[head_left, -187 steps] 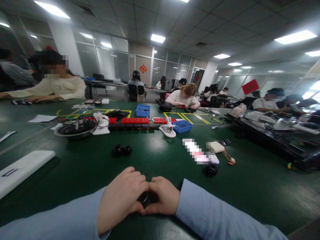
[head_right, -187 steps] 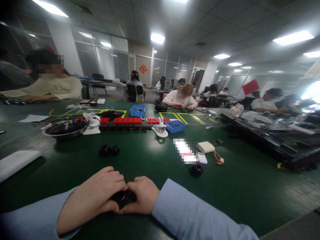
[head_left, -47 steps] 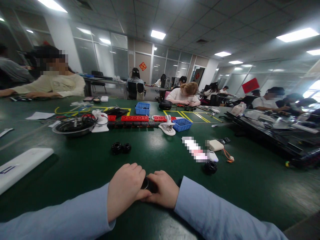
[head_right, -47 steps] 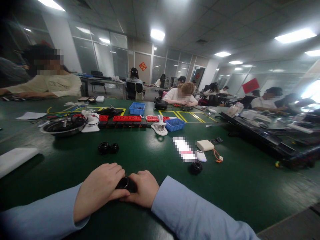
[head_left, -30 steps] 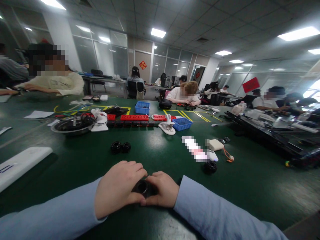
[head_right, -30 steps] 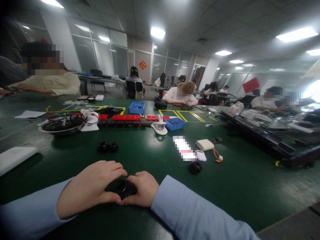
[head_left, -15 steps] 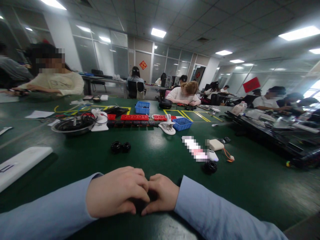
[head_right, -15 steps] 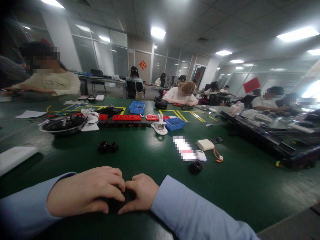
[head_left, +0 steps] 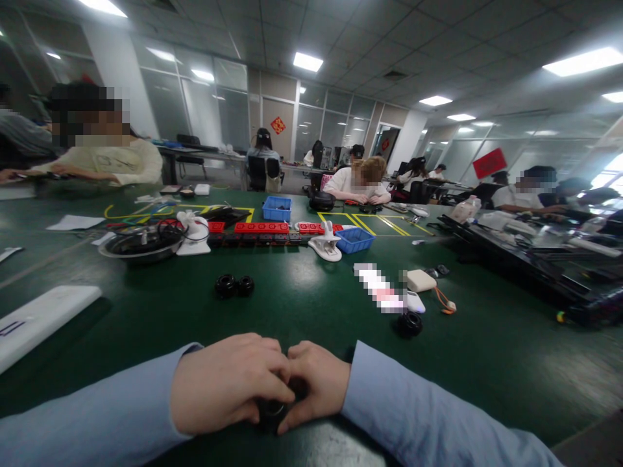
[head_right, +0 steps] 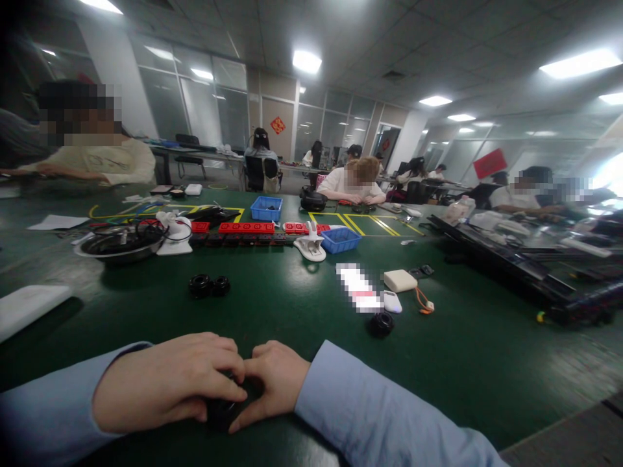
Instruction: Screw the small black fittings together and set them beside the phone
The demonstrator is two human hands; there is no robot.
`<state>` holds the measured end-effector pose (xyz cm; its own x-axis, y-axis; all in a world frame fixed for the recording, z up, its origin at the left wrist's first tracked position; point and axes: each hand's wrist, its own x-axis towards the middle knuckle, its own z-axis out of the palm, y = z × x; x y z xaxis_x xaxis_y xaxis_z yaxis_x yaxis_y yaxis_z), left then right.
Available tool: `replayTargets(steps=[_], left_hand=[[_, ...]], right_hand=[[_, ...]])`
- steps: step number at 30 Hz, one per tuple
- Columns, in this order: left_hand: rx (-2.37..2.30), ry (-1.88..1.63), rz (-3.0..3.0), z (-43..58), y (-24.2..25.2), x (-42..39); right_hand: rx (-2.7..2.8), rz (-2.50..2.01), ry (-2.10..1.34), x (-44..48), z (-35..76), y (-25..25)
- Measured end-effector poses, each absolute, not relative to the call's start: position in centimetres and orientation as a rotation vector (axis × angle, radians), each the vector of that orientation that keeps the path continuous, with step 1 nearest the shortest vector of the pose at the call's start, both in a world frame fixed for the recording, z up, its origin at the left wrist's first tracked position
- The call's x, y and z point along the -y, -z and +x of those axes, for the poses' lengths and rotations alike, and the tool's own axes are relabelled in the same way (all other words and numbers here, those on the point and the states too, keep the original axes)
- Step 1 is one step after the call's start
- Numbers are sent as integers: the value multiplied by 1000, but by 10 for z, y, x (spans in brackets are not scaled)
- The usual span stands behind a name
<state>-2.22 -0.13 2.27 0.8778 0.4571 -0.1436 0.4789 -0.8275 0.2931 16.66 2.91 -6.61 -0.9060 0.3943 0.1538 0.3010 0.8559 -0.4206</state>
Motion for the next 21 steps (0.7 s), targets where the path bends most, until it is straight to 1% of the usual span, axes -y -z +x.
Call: replayTargets(steps=[5,10,21], left_hand=[[-695,73,2744,-21,-21,1],[-743,25,2754,-21,-18,5],[-939,119,2689,-15,-22,5]], right_hand=[[2783,-520,-602,-31,166,69],[2844,-567,-545,-30,164,67],[2816,-586,-507,-29,165,67]])
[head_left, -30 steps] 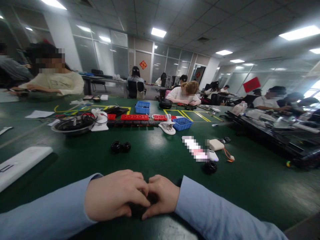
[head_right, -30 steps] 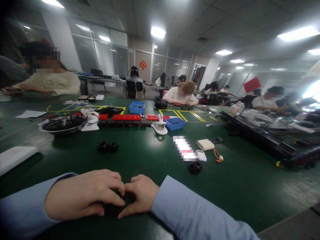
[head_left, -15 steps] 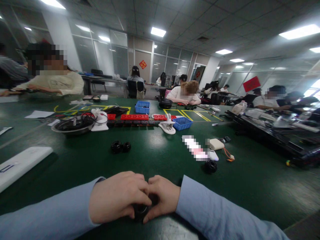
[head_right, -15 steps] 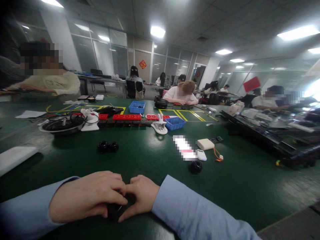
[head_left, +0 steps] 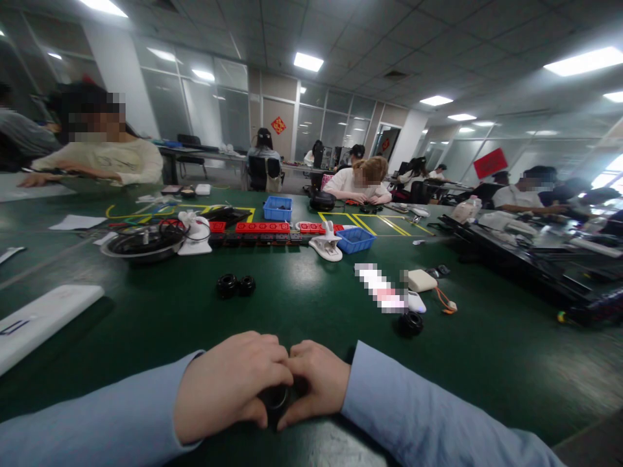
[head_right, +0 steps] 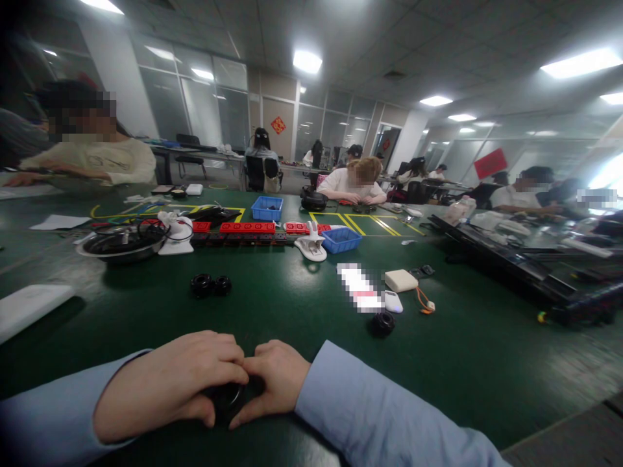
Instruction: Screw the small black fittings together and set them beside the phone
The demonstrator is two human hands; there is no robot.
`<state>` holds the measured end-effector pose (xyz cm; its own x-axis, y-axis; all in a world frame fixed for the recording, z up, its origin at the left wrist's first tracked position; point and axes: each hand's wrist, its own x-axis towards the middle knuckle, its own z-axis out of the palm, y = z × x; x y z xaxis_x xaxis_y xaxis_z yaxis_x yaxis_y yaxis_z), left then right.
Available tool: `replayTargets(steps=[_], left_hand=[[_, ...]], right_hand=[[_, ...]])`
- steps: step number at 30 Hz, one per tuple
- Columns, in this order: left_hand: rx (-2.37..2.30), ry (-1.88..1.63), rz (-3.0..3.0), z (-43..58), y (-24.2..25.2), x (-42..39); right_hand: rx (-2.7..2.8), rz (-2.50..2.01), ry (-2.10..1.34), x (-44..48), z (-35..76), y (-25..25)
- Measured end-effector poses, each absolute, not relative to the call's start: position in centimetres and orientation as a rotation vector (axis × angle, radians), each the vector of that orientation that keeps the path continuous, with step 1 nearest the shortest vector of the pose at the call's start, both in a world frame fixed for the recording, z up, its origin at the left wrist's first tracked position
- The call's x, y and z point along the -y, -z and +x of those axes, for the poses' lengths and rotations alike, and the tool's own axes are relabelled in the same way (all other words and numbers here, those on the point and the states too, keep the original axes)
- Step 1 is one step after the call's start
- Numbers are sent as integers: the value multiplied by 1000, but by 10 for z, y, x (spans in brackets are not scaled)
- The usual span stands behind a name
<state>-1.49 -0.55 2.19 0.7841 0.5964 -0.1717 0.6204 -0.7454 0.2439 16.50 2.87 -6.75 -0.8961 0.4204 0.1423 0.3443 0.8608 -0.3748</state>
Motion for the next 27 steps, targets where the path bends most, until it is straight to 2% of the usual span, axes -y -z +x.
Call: replayTargets(steps=[16,27], left_hand=[[-1260,276,2606,0,-27,10],[-1445,228,2641,4,-17,9]], right_hand=[[2767,-778,-486,-30,164,67],[2722,-886,-436,-31,164,66]])
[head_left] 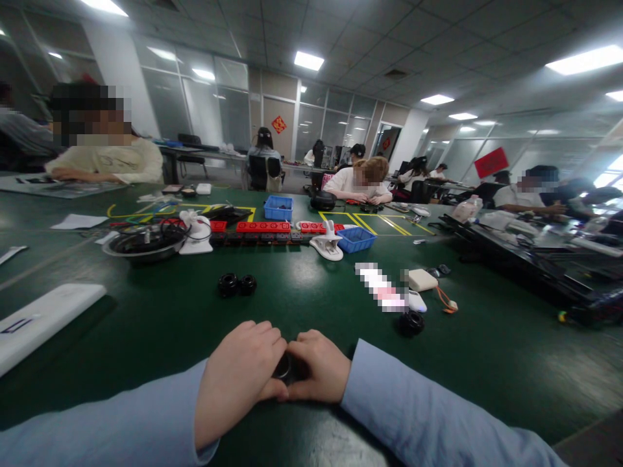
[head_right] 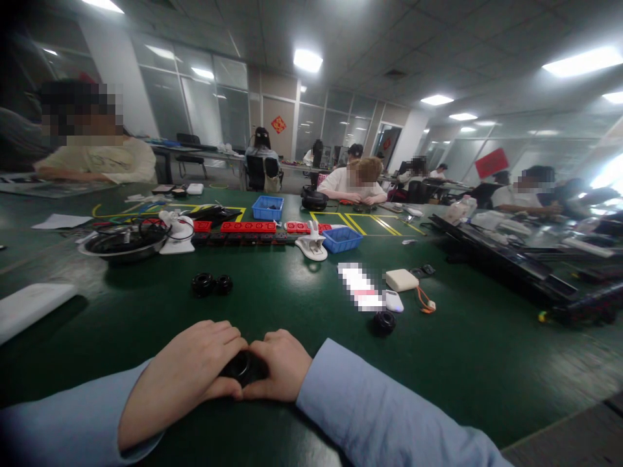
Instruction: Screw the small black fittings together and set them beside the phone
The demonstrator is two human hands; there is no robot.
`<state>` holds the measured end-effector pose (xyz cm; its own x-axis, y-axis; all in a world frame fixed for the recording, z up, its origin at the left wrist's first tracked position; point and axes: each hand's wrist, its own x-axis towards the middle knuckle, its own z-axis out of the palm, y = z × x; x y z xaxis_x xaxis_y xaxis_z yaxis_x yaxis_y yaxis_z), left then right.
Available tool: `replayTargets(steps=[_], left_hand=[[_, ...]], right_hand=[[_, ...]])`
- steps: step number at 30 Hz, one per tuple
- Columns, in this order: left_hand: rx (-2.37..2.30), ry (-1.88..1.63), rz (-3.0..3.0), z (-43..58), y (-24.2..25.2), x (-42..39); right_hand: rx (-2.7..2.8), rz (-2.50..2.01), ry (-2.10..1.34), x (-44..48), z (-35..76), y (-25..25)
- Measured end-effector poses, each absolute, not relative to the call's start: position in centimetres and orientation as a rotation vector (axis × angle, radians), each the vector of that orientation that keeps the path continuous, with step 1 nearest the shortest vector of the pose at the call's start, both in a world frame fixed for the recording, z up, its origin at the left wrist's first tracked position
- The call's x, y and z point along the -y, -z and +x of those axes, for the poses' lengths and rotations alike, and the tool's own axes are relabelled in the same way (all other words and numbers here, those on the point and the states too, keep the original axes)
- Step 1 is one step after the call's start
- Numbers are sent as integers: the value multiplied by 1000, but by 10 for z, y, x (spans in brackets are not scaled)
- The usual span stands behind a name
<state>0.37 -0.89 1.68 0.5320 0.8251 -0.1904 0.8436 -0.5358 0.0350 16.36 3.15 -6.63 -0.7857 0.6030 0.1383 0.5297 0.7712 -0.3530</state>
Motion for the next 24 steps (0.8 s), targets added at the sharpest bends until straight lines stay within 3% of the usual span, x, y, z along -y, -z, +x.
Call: replayTargets(steps=[24], left_hand=[[-1462,-27,2684,-1,-7,7]], right_hand=[[2731,-902,-389,-33,165,64]])
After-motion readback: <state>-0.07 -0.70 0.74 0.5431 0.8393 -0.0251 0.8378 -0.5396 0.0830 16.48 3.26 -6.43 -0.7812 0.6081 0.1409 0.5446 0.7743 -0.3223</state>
